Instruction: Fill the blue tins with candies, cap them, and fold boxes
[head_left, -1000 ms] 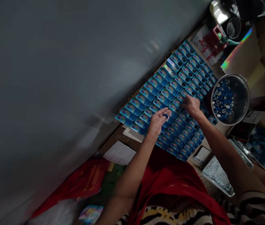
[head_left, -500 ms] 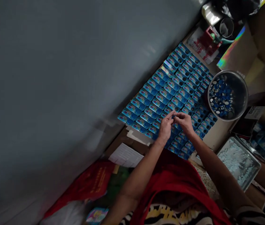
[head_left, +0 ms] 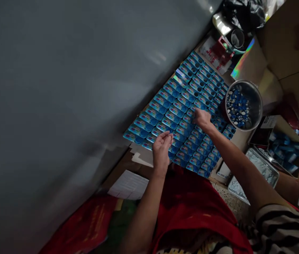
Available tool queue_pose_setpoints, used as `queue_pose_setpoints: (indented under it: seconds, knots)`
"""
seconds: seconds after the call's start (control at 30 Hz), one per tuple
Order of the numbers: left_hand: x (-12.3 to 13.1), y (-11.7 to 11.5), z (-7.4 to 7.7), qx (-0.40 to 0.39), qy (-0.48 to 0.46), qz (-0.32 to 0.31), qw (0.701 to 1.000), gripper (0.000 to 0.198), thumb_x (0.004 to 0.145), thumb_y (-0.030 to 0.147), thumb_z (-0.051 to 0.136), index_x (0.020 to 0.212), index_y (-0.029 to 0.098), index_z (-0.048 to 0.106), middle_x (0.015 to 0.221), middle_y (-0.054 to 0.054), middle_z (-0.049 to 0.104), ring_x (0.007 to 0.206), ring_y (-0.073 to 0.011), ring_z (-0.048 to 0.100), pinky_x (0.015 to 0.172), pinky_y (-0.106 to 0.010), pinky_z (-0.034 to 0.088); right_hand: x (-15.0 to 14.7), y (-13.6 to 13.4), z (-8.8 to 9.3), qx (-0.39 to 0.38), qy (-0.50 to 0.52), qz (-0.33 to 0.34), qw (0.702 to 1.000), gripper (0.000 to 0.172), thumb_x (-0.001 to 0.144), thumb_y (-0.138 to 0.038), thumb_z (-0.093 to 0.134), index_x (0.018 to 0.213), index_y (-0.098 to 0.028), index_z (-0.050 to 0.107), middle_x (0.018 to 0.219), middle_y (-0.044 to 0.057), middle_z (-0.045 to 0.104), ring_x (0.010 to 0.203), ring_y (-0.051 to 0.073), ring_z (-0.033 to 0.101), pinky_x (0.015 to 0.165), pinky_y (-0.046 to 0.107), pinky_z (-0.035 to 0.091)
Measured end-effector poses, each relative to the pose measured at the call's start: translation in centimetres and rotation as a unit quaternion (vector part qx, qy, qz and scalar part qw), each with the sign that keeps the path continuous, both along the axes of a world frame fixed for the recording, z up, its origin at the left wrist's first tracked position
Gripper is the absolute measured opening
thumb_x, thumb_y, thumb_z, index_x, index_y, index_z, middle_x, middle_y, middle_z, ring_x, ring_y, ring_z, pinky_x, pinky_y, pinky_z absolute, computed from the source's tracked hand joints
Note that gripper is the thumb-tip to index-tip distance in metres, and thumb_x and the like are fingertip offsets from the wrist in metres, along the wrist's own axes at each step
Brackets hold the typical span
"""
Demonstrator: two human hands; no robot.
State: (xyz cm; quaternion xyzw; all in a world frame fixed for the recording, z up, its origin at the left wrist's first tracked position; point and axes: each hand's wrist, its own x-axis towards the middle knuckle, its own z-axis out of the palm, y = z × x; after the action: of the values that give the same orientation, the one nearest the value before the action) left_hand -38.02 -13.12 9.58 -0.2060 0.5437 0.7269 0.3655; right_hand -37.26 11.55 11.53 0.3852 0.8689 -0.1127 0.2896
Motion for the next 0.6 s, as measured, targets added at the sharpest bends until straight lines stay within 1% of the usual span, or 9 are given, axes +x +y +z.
queue_pose_setpoints:
  seconds: [0.1,0.17,0.23,0.33,0.4,0.43,0.5,0.53,0.6]
  knots:
    - [0.2,2.4,2.2,0.005,0.051,-0.046,0.998,0.035,0.082,0.038,0.087,0.109,0.019,0.073,0.102,-0.006,0.076,0.094,-0.0177,0.073,0.083,-0.027,0.057,0.0,0.1,0.0,-0.004,0.017,0.004,1.0,0.05,0.082,-0.027,0.083,0.13,-0.028,0.067,0.118,0.007,0.078,0.108,0.029,0.072,0.084,0.033,0.05]
    - [-0.1,5.3,3.9,0.004,0.135,-0.091,0.987,0.032,0.086,0.04,0.084,0.108,0.019,0.074,0.103,-0.007,0.076,0.092,-0.0191,0.074,0.081,-0.028,0.057,1.4,-1.0,-0.2,0.006,0.07,0.03,0.997,0.043,0.093,-0.026,0.073,0.135,-0.026,0.064,0.122,0.01,0.075,0.107,0.028,0.07,0.086,0.033,0.05]
    - [-0.6,9.3,5.4,-0.016,0.24,-0.138,0.961,0.03,0.088,0.04,0.083,0.108,0.02,0.075,0.104,-0.007,0.076,0.094,-0.0198,0.073,0.083,-0.028,0.057,4.6,-3.1,-0.7,0.019,0.159,0.071,0.984,0.031,0.105,-0.024,0.055,0.135,-0.022,0.063,0.126,0.014,0.071,0.11,0.027,0.067,0.09,0.035,0.05]
    - [0.0,17.0,6.0,-0.075,0.314,-0.206,0.924,0.052,0.082,0.043,0.09,0.124,0.02,0.07,0.103,-0.007,0.075,0.095,-0.0215,0.072,0.086,-0.03,0.056,12.8,-6.7,-1.6,-0.001,0.268,0.125,0.955,0.024,0.109,-0.025,0.05,0.123,-0.019,0.069,0.119,0.015,0.069,0.111,0.027,0.064,0.096,0.036,0.05]
    - [1.7,22.4,5.4,-0.081,0.243,-0.271,0.928,0.073,0.075,0.043,0.095,0.136,0.019,0.063,0.1,-0.008,0.074,0.092,-0.0236,0.073,0.082,-0.031,0.056,19.8,-8.0,-1.8,-0.049,0.305,0.169,0.936,0.019,0.108,-0.024,0.053,0.114,-0.021,0.071,0.112,0.012,0.069,0.103,0.024,0.063,0.09,0.034,0.051]
    - [2.8,24.8,5.0,-0.071,0.177,-0.307,0.933,0.072,0.073,0.039,0.096,0.133,0.018,0.064,0.097,-0.008,0.074,0.088,-0.0241,0.074,0.079,-0.032,0.057,23.3,-8.0,-1.7,-0.072,0.315,0.194,0.926,0.017,0.106,-0.022,0.056,0.108,-0.023,0.072,0.109,0.01,0.069,0.097,0.022,0.063,0.084,0.032,0.052]
    - [5.0,28.4,4.1,-0.062,0.072,-0.336,0.937,0.048,0.072,0.024,0.092,0.114,0.016,0.071,0.085,-0.006,0.073,0.077,-0.0233,0.072,0.073,-0.033,0.058,29.5,-6.8,-1.0,-0.089,0.328,0.194,0.92,0.018,0.103,-0.017,0.058,0.102,-0.025,0.073,0.106,0.008,0.071,0.09,0.021,0.064,0.08,0.031,0.053]
    - [5.8,29.3,3.8,-0.067,0.05,-0.337,0.938,0.032,0.072,0.018,0.087,0.1,0.015,0.073,0.077,-0.004,0.071,0.072,-0.0223,0.07,0.07,-0.032,0.058,32.0,-5.7,-0.5,-0.083,0.344,0.162,0.921,0.018,0.103,-0.016,0.058,0.101,-0.025,0.074,0.103,0.008,0.071,0.086,0.02,0.065,0.077,0.031,0.054]
    - [6.3,29.2,3.5,-0.085,0.047,-0.319,0.943,0.009,0.071,0.01,0.075,0.076,0.015,0.068,0.063,-0.001,0.064,0.063,-0.0192,0.065,0.065,-0.031,0.057,35.4,-2.6,1.0,-0.077,0.403,0.084,0.908,0.019,0.103,-0.016,0.058,0.098,-0.024,0.074,0.098,0.007,0.073,0.084,0.018,0.069,0.075,0.03,0.055]
